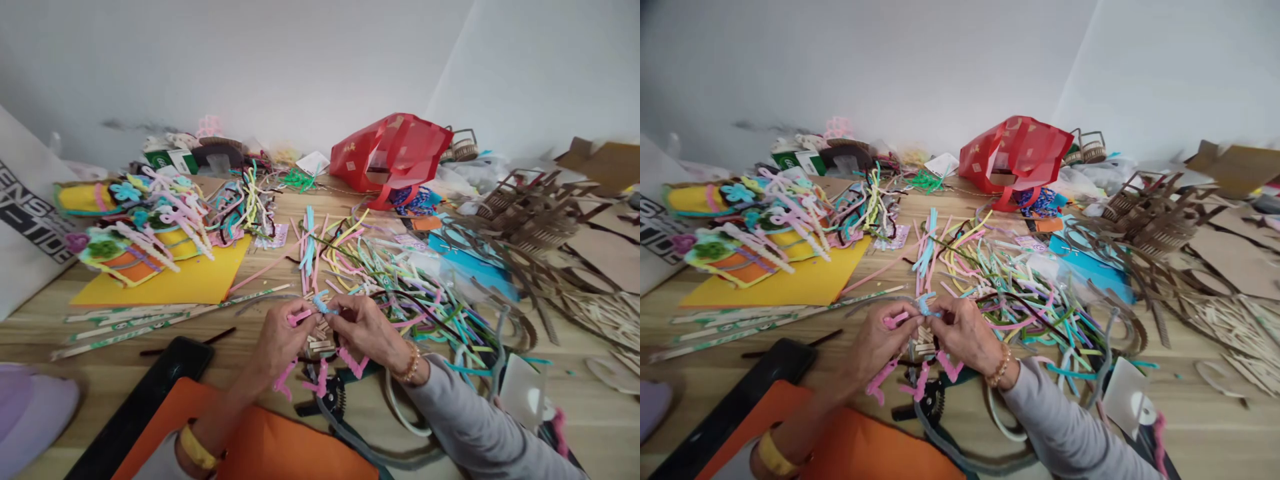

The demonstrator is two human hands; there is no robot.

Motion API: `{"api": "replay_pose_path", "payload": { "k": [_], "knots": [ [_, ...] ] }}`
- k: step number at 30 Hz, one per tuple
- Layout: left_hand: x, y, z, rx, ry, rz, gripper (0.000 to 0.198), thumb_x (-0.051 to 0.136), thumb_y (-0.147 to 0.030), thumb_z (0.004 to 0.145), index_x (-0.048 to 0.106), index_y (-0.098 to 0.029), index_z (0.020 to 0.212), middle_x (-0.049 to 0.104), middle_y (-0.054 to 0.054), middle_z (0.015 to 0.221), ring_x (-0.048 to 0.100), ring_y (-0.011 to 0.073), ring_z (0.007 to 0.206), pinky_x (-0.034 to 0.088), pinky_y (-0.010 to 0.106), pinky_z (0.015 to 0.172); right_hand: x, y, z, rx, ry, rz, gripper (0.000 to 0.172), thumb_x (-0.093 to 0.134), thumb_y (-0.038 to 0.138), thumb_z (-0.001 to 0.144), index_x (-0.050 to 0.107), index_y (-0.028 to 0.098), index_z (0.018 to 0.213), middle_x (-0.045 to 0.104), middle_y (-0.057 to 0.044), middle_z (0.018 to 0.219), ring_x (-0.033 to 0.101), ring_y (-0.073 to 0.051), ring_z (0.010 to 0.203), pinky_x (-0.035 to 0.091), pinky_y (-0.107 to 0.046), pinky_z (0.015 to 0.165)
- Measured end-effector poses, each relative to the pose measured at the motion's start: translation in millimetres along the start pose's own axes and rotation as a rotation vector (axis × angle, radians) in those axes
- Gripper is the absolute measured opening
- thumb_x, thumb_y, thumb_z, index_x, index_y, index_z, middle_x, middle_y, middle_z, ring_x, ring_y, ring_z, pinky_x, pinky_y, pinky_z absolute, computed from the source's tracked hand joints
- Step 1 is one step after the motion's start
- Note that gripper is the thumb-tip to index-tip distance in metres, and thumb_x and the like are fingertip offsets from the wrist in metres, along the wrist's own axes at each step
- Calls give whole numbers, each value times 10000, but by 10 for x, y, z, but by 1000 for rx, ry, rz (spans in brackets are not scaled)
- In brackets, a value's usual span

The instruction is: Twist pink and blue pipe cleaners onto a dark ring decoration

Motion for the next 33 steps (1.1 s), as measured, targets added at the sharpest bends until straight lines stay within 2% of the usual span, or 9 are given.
{"api": "replay_pose_path", "payload": {
  "k": [6, 10, 13, 17, 20, 23, 28, 33],
  "knots": [
    [-8, 42, 9, -9, 31, -36, 152, 559, -250, 782, 573, -145, 673, 539, -36, 532, 493, 92, 417, 401, 193, 426, -36, 73, 10, -101, 0, -63, 260, 448, 237, 900, 551, 156, 675, 477, 39, 546, 416, -84, 500, 318, -197, 489],
    [-28, 43, 18, -20, 87, -105, 190, 572, -297, 797, 588, -138, 693, 526, -35, 517, 496, 87, 427, 404, 180, 420, -100, 92, 29, -200, -62, -88, 250, 474, 220, 897, 601, 157, 692, 530, -2, 690, 485, -122, 661, 378, -229, 625],
    [-27, 92, 24, -64, 173, -270, 205, 585, -323, 808, 606, -132, 737, 528, -31, 523, 474, 68, 423, 391, 161, 411, -153, 86, 33, -197, -106, -77, 305, 465, 232, 906, 606, 158, 645, 526, -27, 726, 507, -147, 716, 396, -250, 654],
    [-1, 209, 30, -151, 274, -510, 211, 626, -341, 782, 595, -139, 732, 538, -28, 534, 458, 55, 384, 359, 148, 353, -176, 122, 17, -216, -99, -74, 229, 481, 233, 898, 666, 174, 777, 521, -31, 751, 504, -140, 667, 396, -247, 593],
    [28, 275, 36, -188, 325, -591, 213, 644, -343, 765, 584, -142, 730, 570, -12, 576, 466, 59, 363, 328, 147, 301, -184, 164, -4, -239, -148, -145, 153, 524, 201, 864, 676, 187, 877, 538, -32, 766, 509, -145, 665, 392, -254, 588],
    [29, 292, 43, -169, 298, -548, 205, 628, -341, 784, 612, -138, 764, 561, -14, 573, 444, 52, 351, 308, 148, 289, -176, 178, -19, -245, -194, -199, 132, 541, 166, 831, 664, 183, 876, 543, -28, 739, 509, -143, 638, 392, -256, 576],
    [21, 264, 51, -124, 211, -474, 188, 644, -317, 770, 652, -130, 767, 567, -6, 583, 525, 81, 488, 414, 169, 429, -124, 148, -24, -267, -206, -213, 87, 548, 129, 788, 618, 178, 796, 536, -10, 701, 519, -130, 614, 403, -242, 577],
    [6, 270, 68, -130, 103, -458, 198, 682, -333, 718, 657, -140, 751, 604, 4, 597, 547, 109, 504, 432, 202, 452, -72, 80, -15, -257, -236, -219, 61, 543, 129, 761, 575, 174, 735, 545, 2, 653, 507, -115, 574, 399, -222, 549]
  ]
}}
Point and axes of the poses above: each hand's wrist, its own z-axis towards the middle knuckle, its own x-axis out of the palm, y = z × x, the point moved 4 cm from there along z, towards the middle knuckle
